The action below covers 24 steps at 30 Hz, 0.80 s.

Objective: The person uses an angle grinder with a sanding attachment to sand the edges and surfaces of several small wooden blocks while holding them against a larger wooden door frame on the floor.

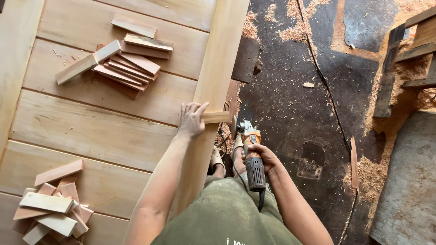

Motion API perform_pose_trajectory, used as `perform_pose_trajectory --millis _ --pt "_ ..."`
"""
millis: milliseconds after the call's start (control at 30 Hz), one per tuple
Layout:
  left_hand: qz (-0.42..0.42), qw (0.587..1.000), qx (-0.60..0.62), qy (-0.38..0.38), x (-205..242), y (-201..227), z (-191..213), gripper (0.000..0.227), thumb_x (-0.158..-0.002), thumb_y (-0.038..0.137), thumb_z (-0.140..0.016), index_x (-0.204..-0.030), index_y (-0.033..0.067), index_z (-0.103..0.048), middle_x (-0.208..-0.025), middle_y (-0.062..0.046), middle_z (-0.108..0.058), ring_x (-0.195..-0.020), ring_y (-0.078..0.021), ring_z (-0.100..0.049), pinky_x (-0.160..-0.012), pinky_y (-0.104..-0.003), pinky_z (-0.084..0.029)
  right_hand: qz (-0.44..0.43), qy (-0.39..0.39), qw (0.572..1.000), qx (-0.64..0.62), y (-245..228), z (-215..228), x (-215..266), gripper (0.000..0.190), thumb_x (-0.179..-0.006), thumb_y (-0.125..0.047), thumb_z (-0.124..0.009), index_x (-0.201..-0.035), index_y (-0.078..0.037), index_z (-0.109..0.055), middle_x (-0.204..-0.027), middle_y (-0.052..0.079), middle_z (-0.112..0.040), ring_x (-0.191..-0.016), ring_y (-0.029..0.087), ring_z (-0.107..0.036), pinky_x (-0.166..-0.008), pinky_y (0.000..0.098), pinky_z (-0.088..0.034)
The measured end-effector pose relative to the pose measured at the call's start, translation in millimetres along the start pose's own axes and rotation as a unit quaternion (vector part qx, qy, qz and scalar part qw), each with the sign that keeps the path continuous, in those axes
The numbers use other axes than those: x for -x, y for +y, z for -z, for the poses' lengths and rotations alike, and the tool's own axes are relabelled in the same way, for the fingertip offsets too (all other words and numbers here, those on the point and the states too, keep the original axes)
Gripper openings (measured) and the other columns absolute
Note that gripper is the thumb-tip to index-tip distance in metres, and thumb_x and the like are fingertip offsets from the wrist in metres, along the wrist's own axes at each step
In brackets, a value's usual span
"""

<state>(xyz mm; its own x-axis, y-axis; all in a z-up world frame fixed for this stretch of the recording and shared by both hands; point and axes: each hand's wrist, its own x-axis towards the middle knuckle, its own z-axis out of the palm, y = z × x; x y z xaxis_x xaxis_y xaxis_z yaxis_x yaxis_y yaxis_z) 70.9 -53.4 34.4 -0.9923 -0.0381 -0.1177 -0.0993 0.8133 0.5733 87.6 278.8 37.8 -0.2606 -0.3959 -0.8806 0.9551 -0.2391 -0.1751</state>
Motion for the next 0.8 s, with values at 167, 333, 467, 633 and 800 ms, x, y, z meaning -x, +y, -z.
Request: perform_pose_trajectory --millis 167,333,467,633,800 --pt "0.057 0.989 0.01 0.137 -41 17 -51 0.065 -0.095 0.026 -0.058 -0.156 0.01 -0.04 -0.159 -0.023 -0.033 -0.153 -0.0367 -0.021 -0.126 -0.059 -0.011 -0.01 -0.033 0.999 -0.005 -8 3 -5 0.043 -0.081 -0.022 -0.072 -0.11 0.006 -0.059 -0.083 0.021 -0.071 -0.064 0.028 -0.072 -0.061 0.0384 -0.065" --pt "0.144 0.98 -0.101 0.096 -64 29 -67 0.072 -0.1 0.041 -0.049 -0.163 0.0153 -0.024 -0.17 -0.021 -0.006 -0.158 -0.0354 -0.004 -0.126 -0.059 -0.003 -0.019 -0.053 0.998 -0.01 -12 -3 -3 0.041 -0.081 -0.02 -0.07 -0.112 0.005 -0.059 -0.086 0.02 -0.07 -0.07 0.028 -0.072 -0.068 0.0385 -0.066" --pt "0.133 0.983 -0.122 0.044 -58 32 -58 0.071 -0.102 0.043 -0.043 -0.165 0.0172 -0.02 -0.171 -0.019 -0.002 -0.159 -0.0331 -0.002 -0.126 -0.056 -0.001 -0.016 -0.05 0.998 -0.026 -10 -14 -4 0.043 -0.082 -0.016 -0.07 -0.116 0.005 -0.054 -0.089 0.018 -0.07 -0.074 0.026 -0.072 -0.068 0.0373 -0.065" --pt "0.133 0.98 -0.14 0.037 -62 39 -46 0.071 -0.102 0.041 -0.041 -0.165 0.0175 -0.019 -0.171 -0.019 -0.003 -0.159 -0.0323 -0.003 -0.126 -0.056 -0.002 0.002 -0.056 0.998 -0.027 -9 -23 -6 0.045 -0.083 -0.015 -0.07 -0.119 0.005 -0.053 -0.089 0.02 -0.067 -0.075 0.027 -0.071 -0.068 0.0386 -0.066" --pt "0.132 0.982 -0.125 0.044 -56 43 -43 0.071 -0.101 0.04 -0.042 -0.165 0.0171 -0.02 -0.171 -0.019 -0.004 -0.159 -0.0317 -0.003 -0.126 -0.056 -0.003 -0.011 -0.038 0.999 -0.036 -12 -21 -9 0.052 -0.082 -0.014 -0.071 -0.124 0.005 -0.048 -0.095 0.02 -0.067 -0.079 0.028 -0.071 -0.07 0.0387 -0.066"
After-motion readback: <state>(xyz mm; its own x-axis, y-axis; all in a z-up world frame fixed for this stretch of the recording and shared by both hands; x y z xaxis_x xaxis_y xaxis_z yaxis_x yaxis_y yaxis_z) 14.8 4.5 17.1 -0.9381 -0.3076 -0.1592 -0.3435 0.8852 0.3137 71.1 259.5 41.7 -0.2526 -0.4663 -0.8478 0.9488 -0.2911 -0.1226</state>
